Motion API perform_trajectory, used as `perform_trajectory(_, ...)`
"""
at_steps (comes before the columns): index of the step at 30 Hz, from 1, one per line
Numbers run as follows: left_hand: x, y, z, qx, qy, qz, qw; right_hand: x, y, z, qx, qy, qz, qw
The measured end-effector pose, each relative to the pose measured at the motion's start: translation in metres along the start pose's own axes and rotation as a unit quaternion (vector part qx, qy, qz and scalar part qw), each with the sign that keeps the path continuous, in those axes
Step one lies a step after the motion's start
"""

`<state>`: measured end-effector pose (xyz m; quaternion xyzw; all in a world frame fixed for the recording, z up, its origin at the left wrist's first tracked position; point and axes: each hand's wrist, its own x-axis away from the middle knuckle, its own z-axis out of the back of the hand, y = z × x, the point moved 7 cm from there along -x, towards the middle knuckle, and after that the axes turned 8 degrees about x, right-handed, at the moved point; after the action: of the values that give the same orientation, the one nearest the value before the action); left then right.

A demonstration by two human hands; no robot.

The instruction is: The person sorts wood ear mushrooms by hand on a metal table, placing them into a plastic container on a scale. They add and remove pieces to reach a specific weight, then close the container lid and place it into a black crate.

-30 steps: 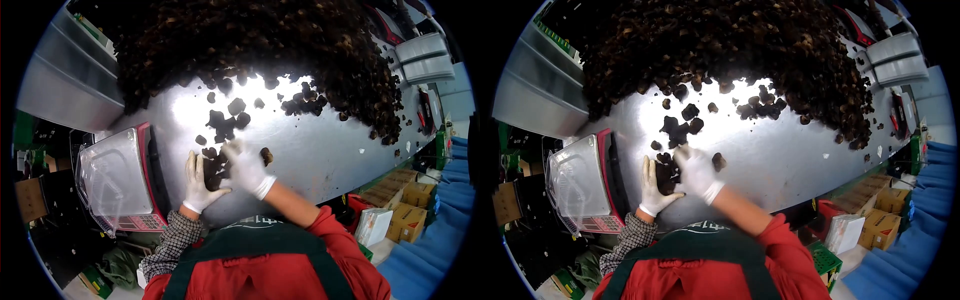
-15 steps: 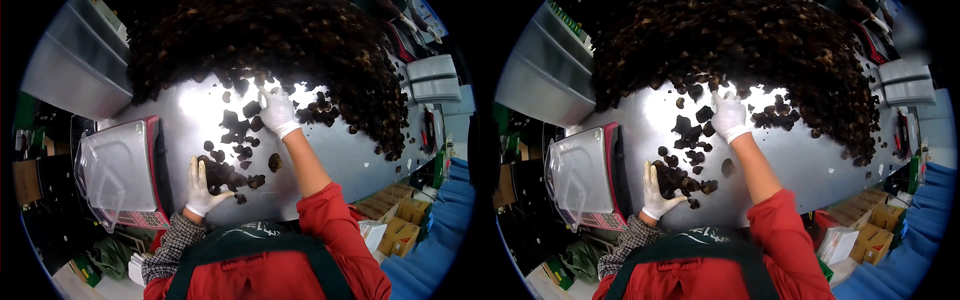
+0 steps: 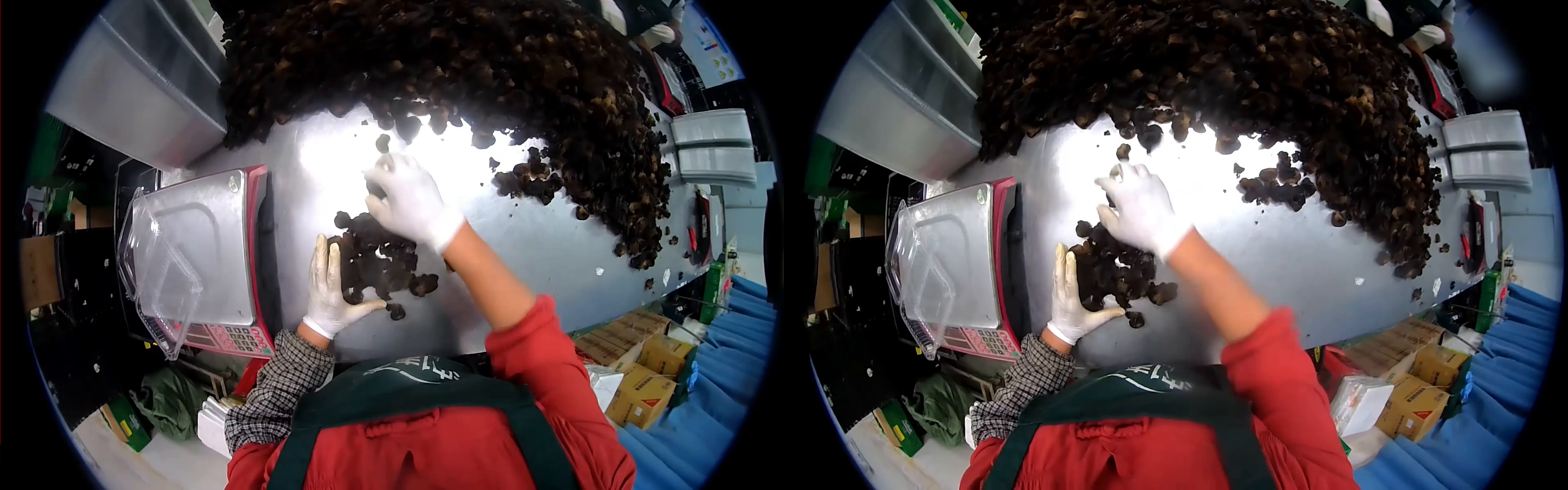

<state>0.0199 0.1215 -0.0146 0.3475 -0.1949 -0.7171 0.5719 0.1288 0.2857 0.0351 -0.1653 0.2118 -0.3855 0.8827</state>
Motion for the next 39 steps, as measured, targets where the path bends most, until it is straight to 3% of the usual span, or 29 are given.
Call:
perform_trajectory(3, -0.001, -0.001, 0.003, 0.010, 0.004, 0.012, 1.000, -0.022, 0.004, -0.027, 0.134, -0.010, 0.021, 0.991)
perform_trajectory(6, -0.008, -0.005, 0.004, 0.010, -0.007, 0.031, 0.999, -0.009, 0.016, -0.044, 0.072, -0.155, 0.016, 0.985)
perform_trajectory(10, -0.026, -0.008, -0.001, 0.032, -0.059, 0.011, 0.998, 0.059, -0.005, -0.006, -0.031, -0.107, 0.049, 0.993)
perform_trajectory(13, -0.041, -0.011, -0.005, -0.017, -0.113, 0.024, 0.993, 0.061, -0.008, 0.009, -0.032, -0.137, 0.005, 0.990)
perform_trajectory(16, -0.060, -0.010, -0.008, -0.081, -0.183, 0.076, 0.977, 0.049, 0.000, -0.012, 0.044, -0.067, 0.048, 0.996)
perform_trajectory(18, -0.068, -0.008, -0.016, -0.108, -0.254, 0.086, 0.957, 0.053, 0.003, -0.022, 0.045, -0.100, 0.063, 0.992)
perform_trajectory(21, -0.058, 0.000, -0.019, -0.050, -0.239, 0.017, 0.970, 0.076, 0.003, -0.012, -0.021, -0.181, 0.054, 0.982)
perform_trajectory(26, -0.019, 0.030, -0.001, 0.000, -0.180, -0.050, 0.982, 0.127, -0.004, 0.020, 0.001, -0.129, 0.069, 0.989)
perform_trajectory(29, -0.021, 0.016, -0.001, -0.033, -0.160, -0.015, 0.986, 0.125, 0.012, 0.023, 0.028, -0.109, 0.052, 0.992)
perform_trajectory(32, -0.032, 0.004, -0.005, -0.099, -0.189, 0.013, 0.977, 0.119, 0.030, 0.012, 0.054, -0.131, 0.059, 0.988)
perform_trajectory(35, -0.034, 0.013, -0.016, -0.091, -0.250, 0.004, 0.964, 0.124, 0.024, -0.001, 0.070, -0.177, 0.098, 0.977)
perform_trajectory(39, -0.012, 0.033, -0.011, -0.034, -0.249, -0.053, 0.966, 0.145, 0.006, 0.007, 0.028, -0.215, 0.123, 0.969)
